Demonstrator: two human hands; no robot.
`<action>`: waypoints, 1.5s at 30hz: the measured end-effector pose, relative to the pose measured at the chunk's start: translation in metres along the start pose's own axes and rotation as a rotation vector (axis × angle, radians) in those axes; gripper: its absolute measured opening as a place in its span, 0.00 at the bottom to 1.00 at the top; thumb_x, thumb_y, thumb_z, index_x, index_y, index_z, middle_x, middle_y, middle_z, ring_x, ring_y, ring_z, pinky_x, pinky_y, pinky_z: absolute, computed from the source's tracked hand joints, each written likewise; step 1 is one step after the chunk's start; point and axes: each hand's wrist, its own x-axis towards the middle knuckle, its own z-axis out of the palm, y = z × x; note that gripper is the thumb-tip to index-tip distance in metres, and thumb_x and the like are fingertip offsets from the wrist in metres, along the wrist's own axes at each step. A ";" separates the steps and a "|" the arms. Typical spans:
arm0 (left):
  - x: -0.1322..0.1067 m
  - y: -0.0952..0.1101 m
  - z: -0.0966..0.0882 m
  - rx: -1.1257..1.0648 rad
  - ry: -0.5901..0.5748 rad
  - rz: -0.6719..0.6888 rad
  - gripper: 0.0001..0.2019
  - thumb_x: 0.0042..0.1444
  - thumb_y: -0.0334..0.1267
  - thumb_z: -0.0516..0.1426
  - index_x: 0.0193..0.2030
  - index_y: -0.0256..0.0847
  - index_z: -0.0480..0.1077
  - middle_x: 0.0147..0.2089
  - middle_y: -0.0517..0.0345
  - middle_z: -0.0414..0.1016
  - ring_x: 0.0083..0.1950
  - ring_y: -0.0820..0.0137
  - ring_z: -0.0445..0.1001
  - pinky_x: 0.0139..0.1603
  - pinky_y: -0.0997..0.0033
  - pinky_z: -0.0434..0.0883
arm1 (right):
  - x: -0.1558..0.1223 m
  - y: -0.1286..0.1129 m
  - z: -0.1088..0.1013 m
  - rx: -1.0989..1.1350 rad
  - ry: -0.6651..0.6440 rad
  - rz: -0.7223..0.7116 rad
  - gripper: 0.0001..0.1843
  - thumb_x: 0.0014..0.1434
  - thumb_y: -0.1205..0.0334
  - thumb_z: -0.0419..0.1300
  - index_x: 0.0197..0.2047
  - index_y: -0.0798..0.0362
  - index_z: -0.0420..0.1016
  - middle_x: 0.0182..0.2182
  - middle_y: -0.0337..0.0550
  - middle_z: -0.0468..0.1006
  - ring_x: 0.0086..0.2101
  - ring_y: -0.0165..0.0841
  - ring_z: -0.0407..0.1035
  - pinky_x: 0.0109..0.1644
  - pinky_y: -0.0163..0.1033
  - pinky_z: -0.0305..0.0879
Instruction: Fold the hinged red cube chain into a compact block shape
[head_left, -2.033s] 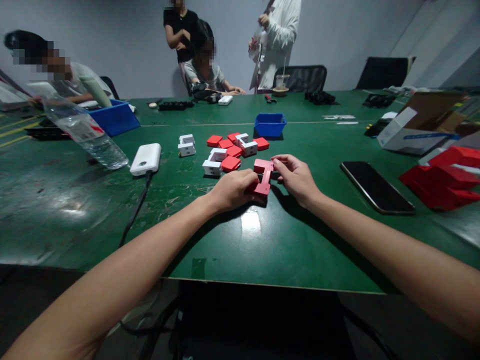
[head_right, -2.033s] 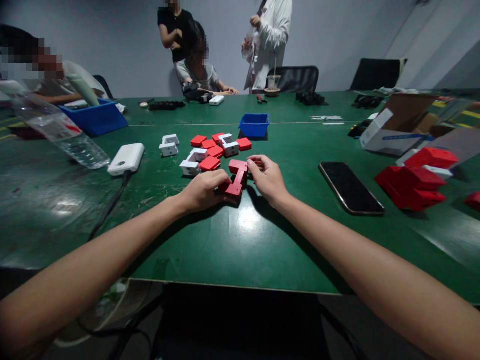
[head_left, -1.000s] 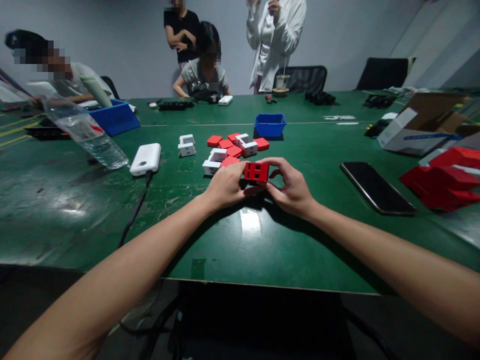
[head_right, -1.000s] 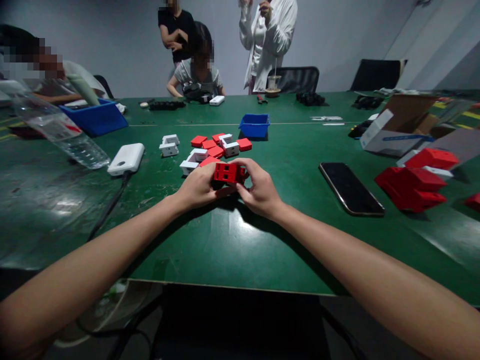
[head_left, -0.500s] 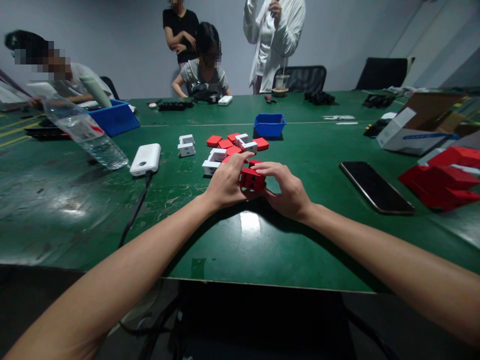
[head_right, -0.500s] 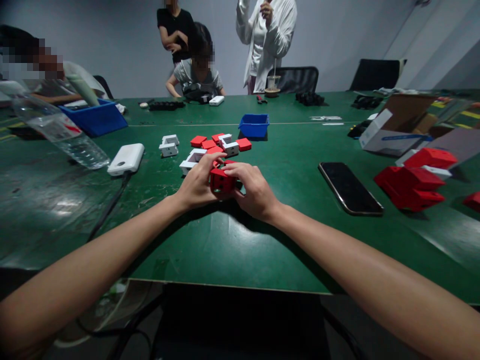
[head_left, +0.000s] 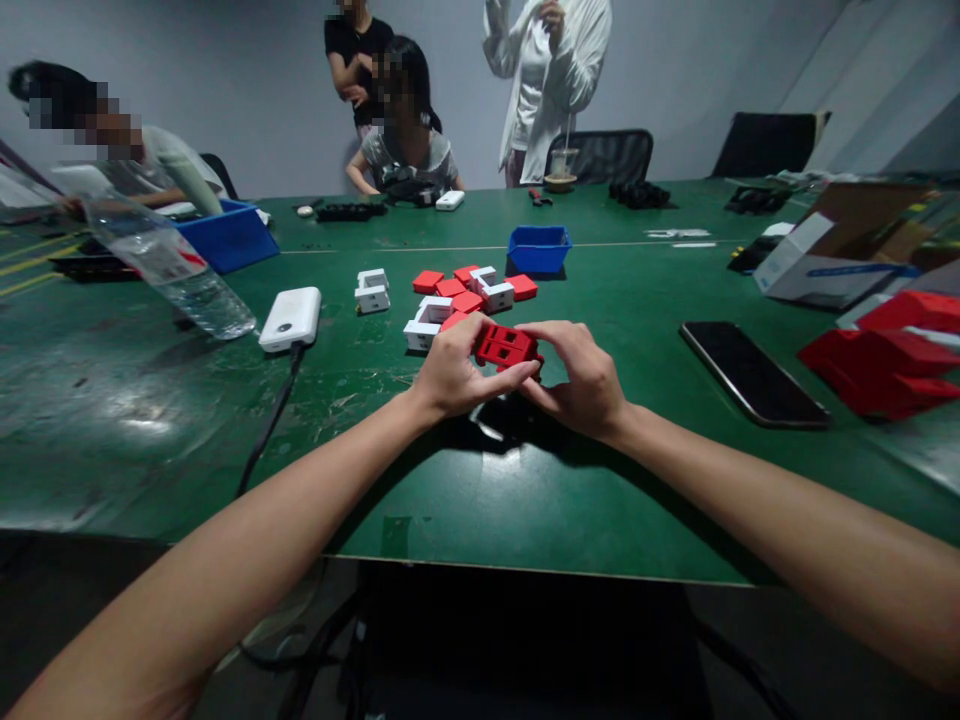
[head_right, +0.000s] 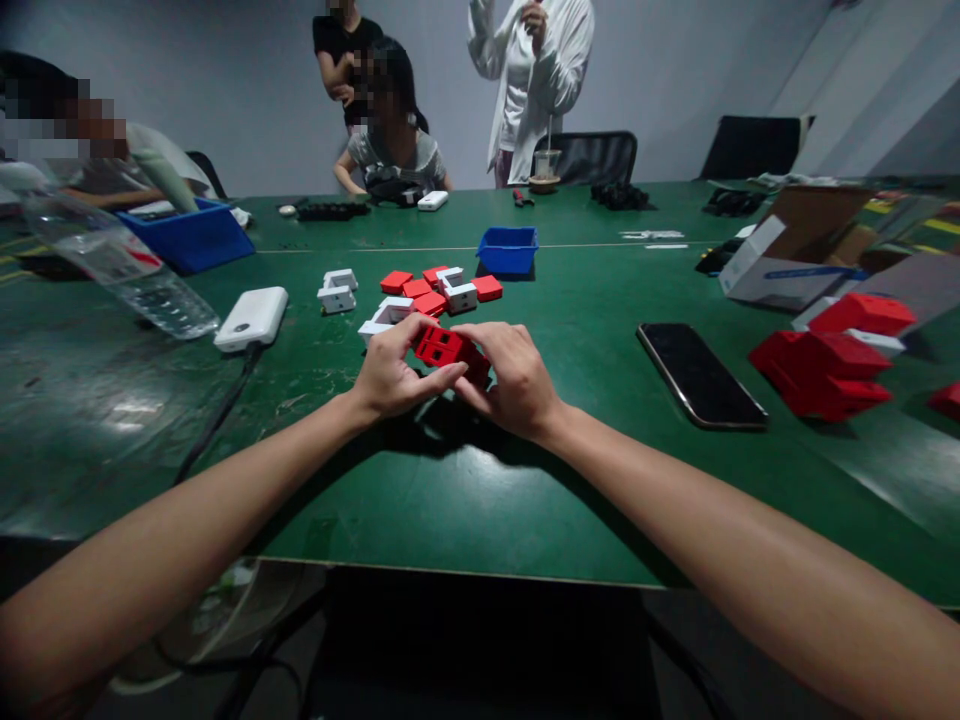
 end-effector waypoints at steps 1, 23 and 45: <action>0.000 0.001 0.001 0.000 0.008 -0.016 0.22 0.52 0.60 0.60 0.33 0.40 0.66 0.29 0.60 0.68 0.30 0.71 0.64 0.33 0.69 0.64 | 0.000 0.000 0.000 -0.001 0.003 0.012 0.19 0.60 0.56 0.59 0.54 0.50 0.69 0.45 0.51 0.80 0.44 0.45 0.74 0.47 0.50 0.68; 0.005 -0.022 0.004 -0.303 -0.126 -0.391 0.32 0.64 0.64 0.42 0.23 0.40 0.65 0.20 0.58 0.68 0.20 0.71 0.68 0.24 0.70 0.64 | -0.001 0.015 0.006 0.234 -0.231 0.038 0.40 0.56 0.48 0.67 0.66 0.52 0.58 0.56 0.57 0.75 0.51 0.47 0.74 0.53 0.51 0.72; 0.008 -0.022 0.005 -0.489 -0.099 -0.485 0.13 0.59 0.46 0.49 0.34 0.39 0.65 0.26 0.62 0.66 0.25 0.72 0.65 0.25 0.73 0.62 | -0.009 0.019 0.015 0.152 -0.195 -0.040 0.38 0.55 0.59 0.70 0.66 0.50 0.60 0.48 0.52 0.76 0.46 0.44 0.72 0.49 0.49 0.72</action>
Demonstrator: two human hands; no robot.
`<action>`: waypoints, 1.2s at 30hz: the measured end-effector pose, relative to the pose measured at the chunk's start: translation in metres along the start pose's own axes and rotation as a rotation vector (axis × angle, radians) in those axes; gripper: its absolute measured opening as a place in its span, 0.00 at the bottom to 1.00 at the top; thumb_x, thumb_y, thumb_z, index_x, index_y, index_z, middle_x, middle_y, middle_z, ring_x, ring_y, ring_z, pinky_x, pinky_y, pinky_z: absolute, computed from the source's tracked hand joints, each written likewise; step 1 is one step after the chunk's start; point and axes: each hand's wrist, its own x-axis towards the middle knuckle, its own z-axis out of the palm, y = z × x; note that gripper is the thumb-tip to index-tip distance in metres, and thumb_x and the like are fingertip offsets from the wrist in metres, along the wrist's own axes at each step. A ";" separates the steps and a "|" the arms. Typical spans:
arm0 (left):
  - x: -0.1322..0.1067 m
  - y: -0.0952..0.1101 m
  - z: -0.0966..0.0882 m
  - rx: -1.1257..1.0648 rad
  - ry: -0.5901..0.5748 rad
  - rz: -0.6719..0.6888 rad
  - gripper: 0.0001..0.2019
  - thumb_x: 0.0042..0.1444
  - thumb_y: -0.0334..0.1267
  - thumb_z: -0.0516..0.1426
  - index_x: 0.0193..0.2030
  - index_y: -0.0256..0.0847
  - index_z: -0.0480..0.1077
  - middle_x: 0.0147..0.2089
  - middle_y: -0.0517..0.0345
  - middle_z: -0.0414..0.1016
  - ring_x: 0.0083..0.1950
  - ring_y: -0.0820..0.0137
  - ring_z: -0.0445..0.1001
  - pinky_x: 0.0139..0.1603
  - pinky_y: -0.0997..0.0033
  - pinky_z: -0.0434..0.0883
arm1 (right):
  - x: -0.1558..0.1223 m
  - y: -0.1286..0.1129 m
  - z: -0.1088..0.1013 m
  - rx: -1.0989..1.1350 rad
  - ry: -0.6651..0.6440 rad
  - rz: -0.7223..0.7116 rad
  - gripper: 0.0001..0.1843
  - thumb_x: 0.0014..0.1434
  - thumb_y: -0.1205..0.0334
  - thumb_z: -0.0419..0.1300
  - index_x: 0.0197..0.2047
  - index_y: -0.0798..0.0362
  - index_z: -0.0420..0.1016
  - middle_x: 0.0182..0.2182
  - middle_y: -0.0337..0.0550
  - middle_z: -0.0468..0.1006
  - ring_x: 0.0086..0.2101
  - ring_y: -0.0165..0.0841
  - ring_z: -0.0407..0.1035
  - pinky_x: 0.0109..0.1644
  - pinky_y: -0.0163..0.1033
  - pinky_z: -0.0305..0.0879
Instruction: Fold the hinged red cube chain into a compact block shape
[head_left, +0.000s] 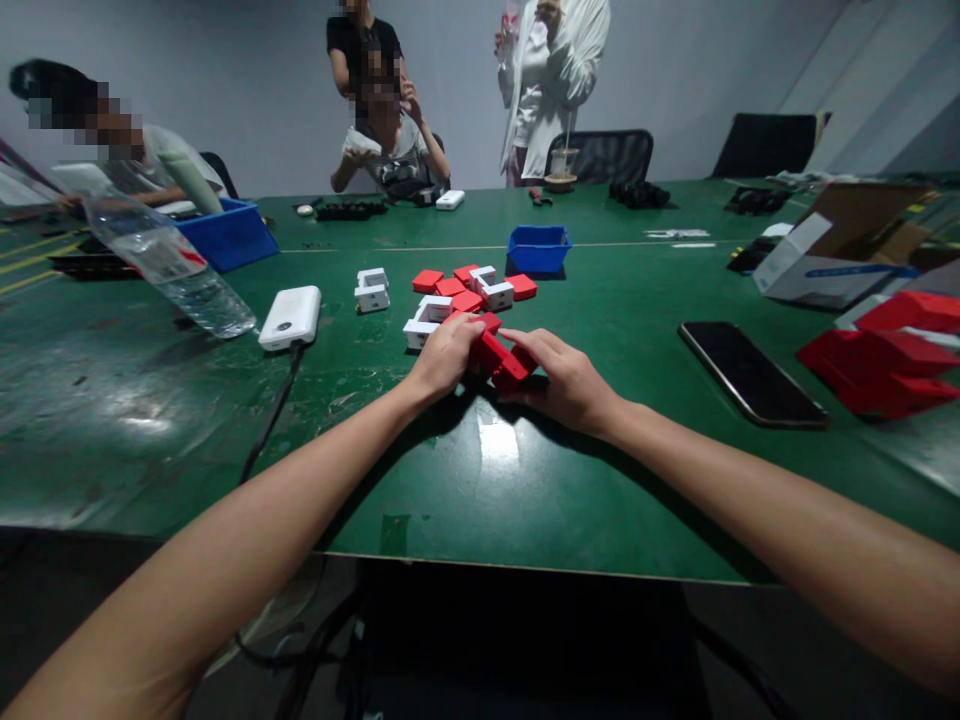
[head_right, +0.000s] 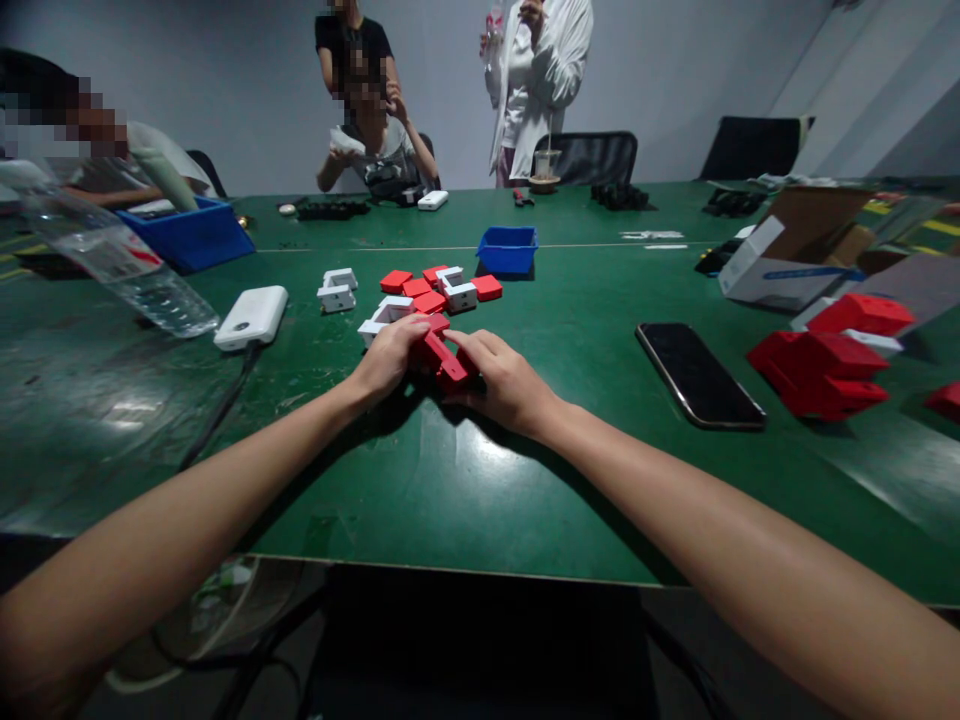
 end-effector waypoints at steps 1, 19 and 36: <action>0.000 0.001 0.000 -0.011 0.010 0.002 0.12 0.59 0.45 0.48 0.34 0.39 0.65 0.26 0.62 0.66 0.25 0.72 0.64 0.26 0.72 0.61 | 0.000 0.001 0.000 0.010 0.001 0.013 0.38 0.54 0.58 0.70 0.65 0.50 0.61 0.48 0.52 0.76 0.46 0.44 0.72 0.48 0.48 0.72; -0.001 -0.003 0.001 0.037 0.073 0.206 0.15 0.61 0.49 0.54 0.47 0.40 0.65 0.43 0.56 0.73 0.44 0.67 0.71 0.48 0.65 0.67 | 0.003 -0.010 -0.002 0.008 0.102 -0.099 0.11 0.62 0.61 0.63 0.48 0.52 0.70 0.43 0.49 0.74 0.41 0.38 0.71 0.42 0.42 0.73; 0.002 -0.006 0.002 0.015 0.104 0.128 0.16 0.63 0.51 0.52 0.46 0.39 0.67 0.41 0.58 0.71 0.42 0.70 0.69 0.49 0.70 0.65 | 0.002 -0.010 -0.003 -0.110 -0.015 -0.135 0.19 0.67 0.70 0.52 0.58 0.48 0.71 0.49 0.52 0.74 0.47 0.40 0.70 0.48 0.49 0.74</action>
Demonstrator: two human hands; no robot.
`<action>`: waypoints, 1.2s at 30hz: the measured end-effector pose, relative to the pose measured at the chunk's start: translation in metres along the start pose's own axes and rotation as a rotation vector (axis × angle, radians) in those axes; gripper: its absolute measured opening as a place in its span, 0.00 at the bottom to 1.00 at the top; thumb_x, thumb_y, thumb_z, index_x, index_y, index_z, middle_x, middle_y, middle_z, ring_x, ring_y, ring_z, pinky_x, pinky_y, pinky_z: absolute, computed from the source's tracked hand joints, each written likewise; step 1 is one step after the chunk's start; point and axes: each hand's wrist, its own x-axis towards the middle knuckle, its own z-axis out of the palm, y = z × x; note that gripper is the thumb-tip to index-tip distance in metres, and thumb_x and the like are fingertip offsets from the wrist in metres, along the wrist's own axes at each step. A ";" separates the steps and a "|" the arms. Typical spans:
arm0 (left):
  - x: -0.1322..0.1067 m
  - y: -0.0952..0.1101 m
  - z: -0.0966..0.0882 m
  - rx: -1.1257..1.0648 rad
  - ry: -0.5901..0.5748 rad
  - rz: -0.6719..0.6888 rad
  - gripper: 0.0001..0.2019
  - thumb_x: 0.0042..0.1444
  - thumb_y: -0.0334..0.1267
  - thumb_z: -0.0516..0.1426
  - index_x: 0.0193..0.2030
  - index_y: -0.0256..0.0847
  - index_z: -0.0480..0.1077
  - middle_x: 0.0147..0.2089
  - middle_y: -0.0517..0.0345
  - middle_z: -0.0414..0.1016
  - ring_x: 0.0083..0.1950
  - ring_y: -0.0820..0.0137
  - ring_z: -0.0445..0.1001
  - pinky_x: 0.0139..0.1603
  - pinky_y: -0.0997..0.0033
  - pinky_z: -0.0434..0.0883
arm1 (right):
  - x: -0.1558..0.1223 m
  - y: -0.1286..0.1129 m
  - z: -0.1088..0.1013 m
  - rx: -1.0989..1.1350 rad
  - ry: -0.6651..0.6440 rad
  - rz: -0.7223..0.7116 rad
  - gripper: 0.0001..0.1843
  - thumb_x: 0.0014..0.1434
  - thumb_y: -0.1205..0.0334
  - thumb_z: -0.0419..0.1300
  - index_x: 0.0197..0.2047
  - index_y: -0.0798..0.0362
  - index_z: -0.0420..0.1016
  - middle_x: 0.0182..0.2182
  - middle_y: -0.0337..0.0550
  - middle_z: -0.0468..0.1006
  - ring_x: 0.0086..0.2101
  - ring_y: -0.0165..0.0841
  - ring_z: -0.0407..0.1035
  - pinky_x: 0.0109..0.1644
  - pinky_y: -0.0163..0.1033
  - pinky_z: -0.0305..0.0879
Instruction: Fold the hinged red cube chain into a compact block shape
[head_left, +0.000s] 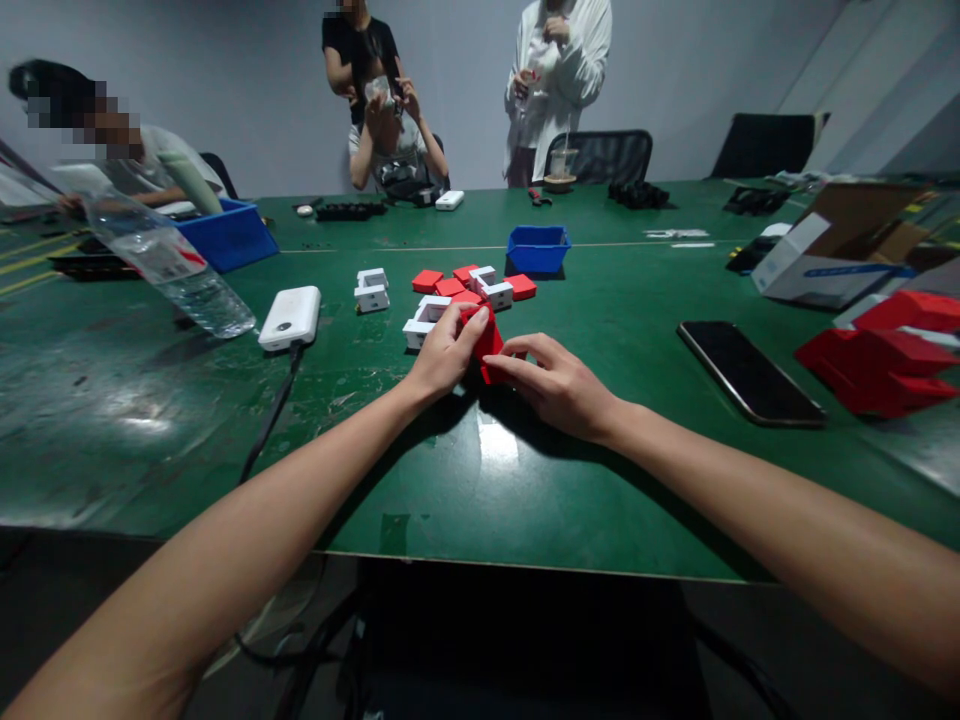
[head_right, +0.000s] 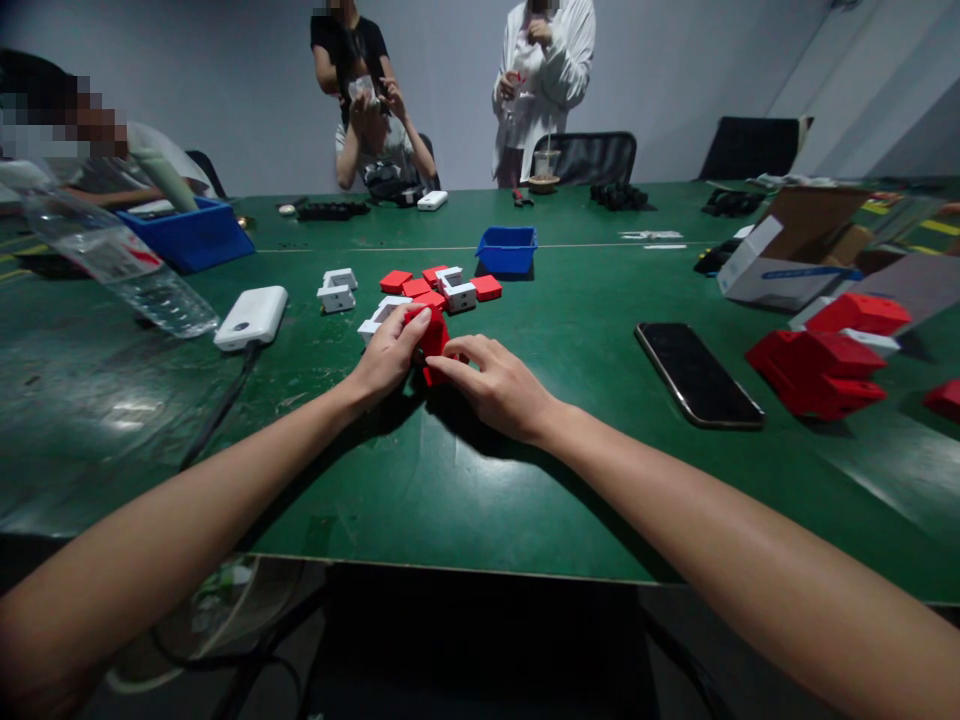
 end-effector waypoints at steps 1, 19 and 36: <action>0.000 0.000 0.001 -0.044 -0.001 -0.019 0.16 0.63 0.50 0.52 0.45 0.39 0.67 0.40 0.58 0.71 0.42 0.70 0.69 0.48 0.71 0.66 | 0.000 0.000 0.000 0.006 0.008 0.008 0.18 0.67 0.69 0.53 0.58 0.49 0.71 0.49 0.52 0.74 0.47 0.40 0.70 0.48 0.49 0.74; 0.004 0.015 0.002 -0.608 0.055 -0.378 0.08 0.57 0.34 0.47 0.36 0.40 0.67 0.32 0.59 0.71 0.30 0.72 0.71 0.34 0.73 0.72 | -0.004 0.005 0.000 0.158 -0.182 0.159 0.16 0.66 0.66 0.56 0.57 0.49 0.69 0.50 0.52 0.77 0.45 0.40 0.75 0.47 0.48 0.73; -0.001 0.006 0.005 -0.117 -0.103 -0.252 0.09 0.63 0.40 0.57 0.44 0.40 0.63 0.27 0.65 0.69 0.21 0.77 0.66 0.23 0.76 0.60 | 0.011 -0.005 -0.003 0.918 0.122 0.576 0.19 0.66 0.45 0.56 0.49 0.52 0.71 0.33 0.40 0.77 0.28 0.28 0.70 0.33 0.35 0.69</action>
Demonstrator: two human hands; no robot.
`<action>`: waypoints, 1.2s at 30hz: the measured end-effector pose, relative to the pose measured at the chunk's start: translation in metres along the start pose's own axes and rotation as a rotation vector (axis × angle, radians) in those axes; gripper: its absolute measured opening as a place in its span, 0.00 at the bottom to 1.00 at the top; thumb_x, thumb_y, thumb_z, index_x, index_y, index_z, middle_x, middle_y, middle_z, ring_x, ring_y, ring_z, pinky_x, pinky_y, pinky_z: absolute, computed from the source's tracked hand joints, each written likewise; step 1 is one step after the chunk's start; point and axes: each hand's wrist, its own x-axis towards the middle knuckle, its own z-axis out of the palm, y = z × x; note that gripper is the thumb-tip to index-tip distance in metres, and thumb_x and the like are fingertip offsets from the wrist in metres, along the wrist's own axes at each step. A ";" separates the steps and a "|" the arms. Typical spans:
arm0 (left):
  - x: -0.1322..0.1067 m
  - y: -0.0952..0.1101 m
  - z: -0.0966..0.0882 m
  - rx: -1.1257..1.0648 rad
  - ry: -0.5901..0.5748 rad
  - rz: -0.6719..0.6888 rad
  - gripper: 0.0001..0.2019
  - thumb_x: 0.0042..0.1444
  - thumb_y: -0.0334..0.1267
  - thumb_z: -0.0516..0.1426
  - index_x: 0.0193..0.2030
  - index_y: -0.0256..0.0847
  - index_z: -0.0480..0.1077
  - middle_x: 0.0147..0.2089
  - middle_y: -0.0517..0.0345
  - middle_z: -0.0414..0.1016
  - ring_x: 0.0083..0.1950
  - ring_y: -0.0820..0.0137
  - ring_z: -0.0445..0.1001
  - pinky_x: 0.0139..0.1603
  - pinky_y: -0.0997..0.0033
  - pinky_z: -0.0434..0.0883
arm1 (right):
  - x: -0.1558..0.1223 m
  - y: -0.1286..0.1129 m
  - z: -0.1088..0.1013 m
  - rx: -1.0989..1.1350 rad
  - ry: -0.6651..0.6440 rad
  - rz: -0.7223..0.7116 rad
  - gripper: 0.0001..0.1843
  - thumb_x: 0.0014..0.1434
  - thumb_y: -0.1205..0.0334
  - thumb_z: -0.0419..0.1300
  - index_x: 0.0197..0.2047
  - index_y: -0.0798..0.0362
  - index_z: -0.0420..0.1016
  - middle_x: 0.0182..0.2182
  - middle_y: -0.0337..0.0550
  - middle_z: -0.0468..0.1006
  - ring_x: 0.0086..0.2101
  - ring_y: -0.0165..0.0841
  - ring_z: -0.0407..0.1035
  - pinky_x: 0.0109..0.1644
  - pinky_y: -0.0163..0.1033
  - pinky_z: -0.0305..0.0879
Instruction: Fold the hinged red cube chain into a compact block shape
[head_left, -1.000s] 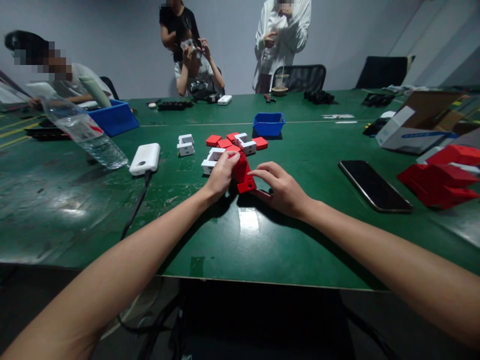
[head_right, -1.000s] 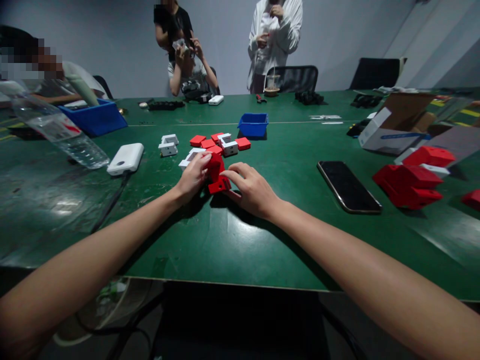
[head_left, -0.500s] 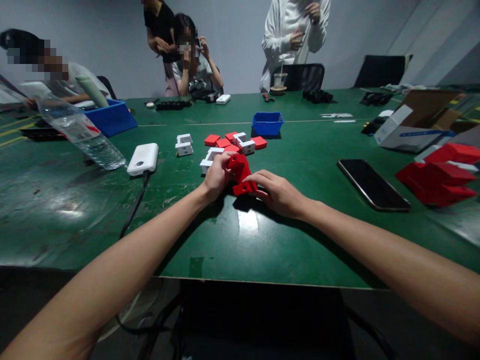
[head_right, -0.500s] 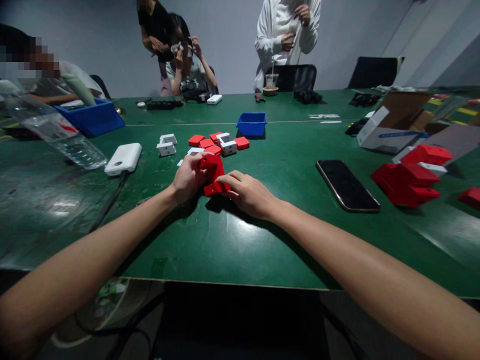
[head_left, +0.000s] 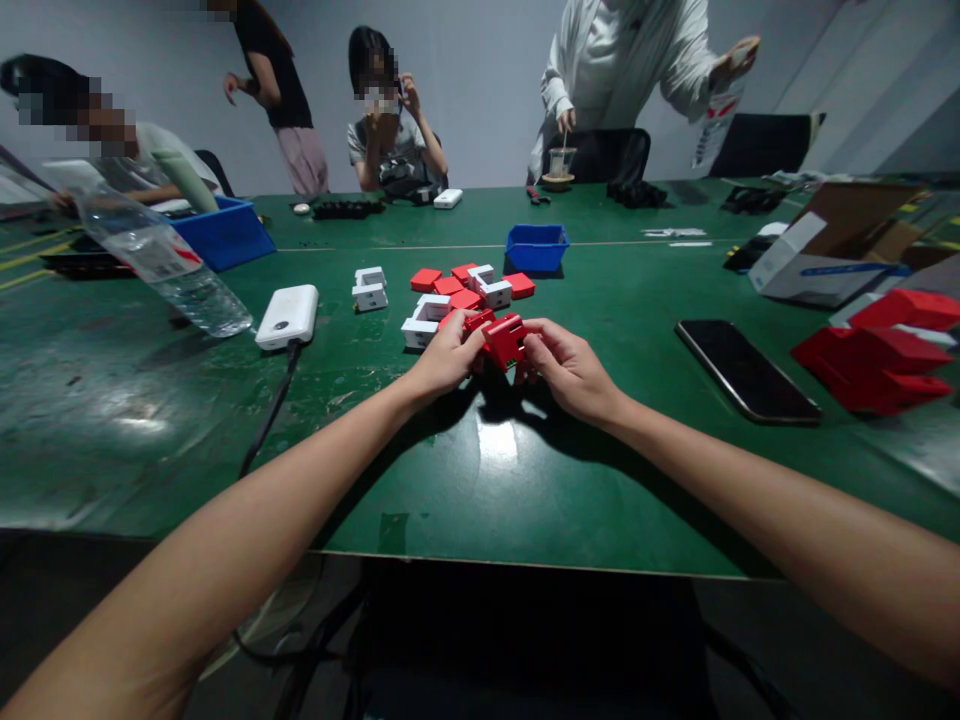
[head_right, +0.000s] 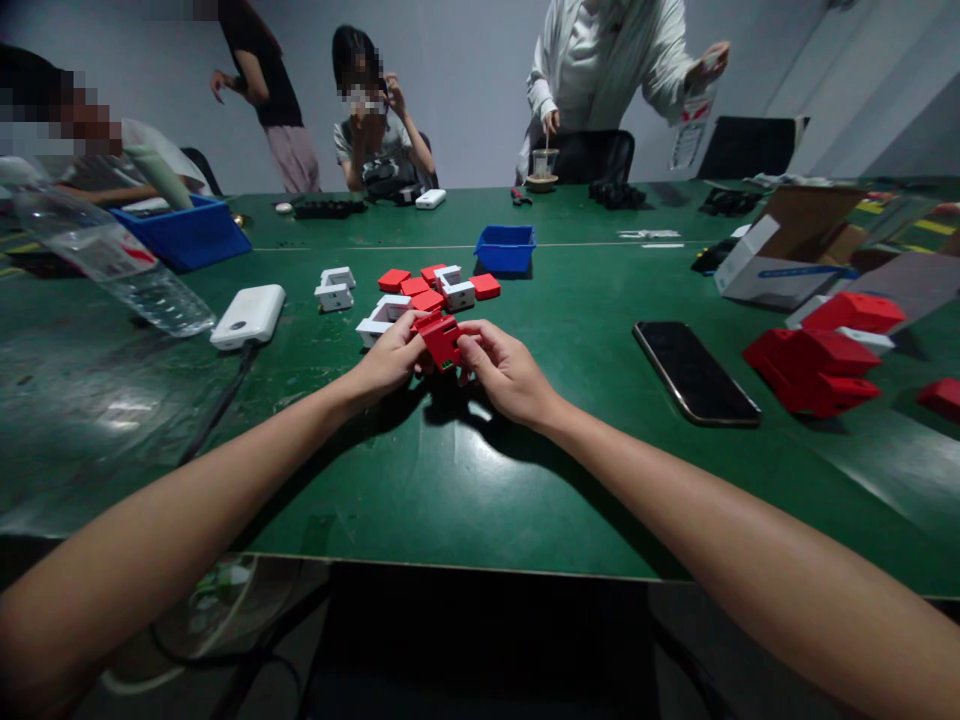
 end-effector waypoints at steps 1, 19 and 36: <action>0.000 0.000 0.000 0.006 0.006 -0.004 0.08 0.63 0.41 0.57 0.43 0.40 0.63 0.26 0.66 0.68 0.20 0.77 0.65 0.23 0.75 0.59 | 0.000 0.000 0.001 0.018 -0.009 0.007 0.20 0.64 0.46 0.59 0.50 0.52 0.70 0.34 0.40 0.77 0.29 0.29 0.71 0.34 0.36 0.71; 0.002 -0.005 -0.003 -0.004 -0.168 0.047 0.23 0.63 0.59 0.52 0.46 0.38 0.64 0.25 0.63 0.70 0.20 0.77 0.65 0.22 0.76 0.59 | 0.008 0.001 -0.009 0.190 0.211 0.254 0.25 0.50 0.43 0.71 0.37 0.54 0.70 0.22 0.34 0.76 0.21 0.27 0.70 0.24 0.32 0.61; -0.002 -0.015 -0.004 0.307 -0.100 0.370 0.25 0.53 0.39 0.64 0.55 0.38 0.62 0.40 0.55 0.75 0.35 0.72 0.73 0.36 0.72 0.69 | 0.014 -0.003 -0.018 0.520 0.292 0.584 0.34 0.58 0.27 0.52 0.30 0.52 0.75 0.20 0.40 0.75 0.21 0.30 0.70 0.28 0.36 0.66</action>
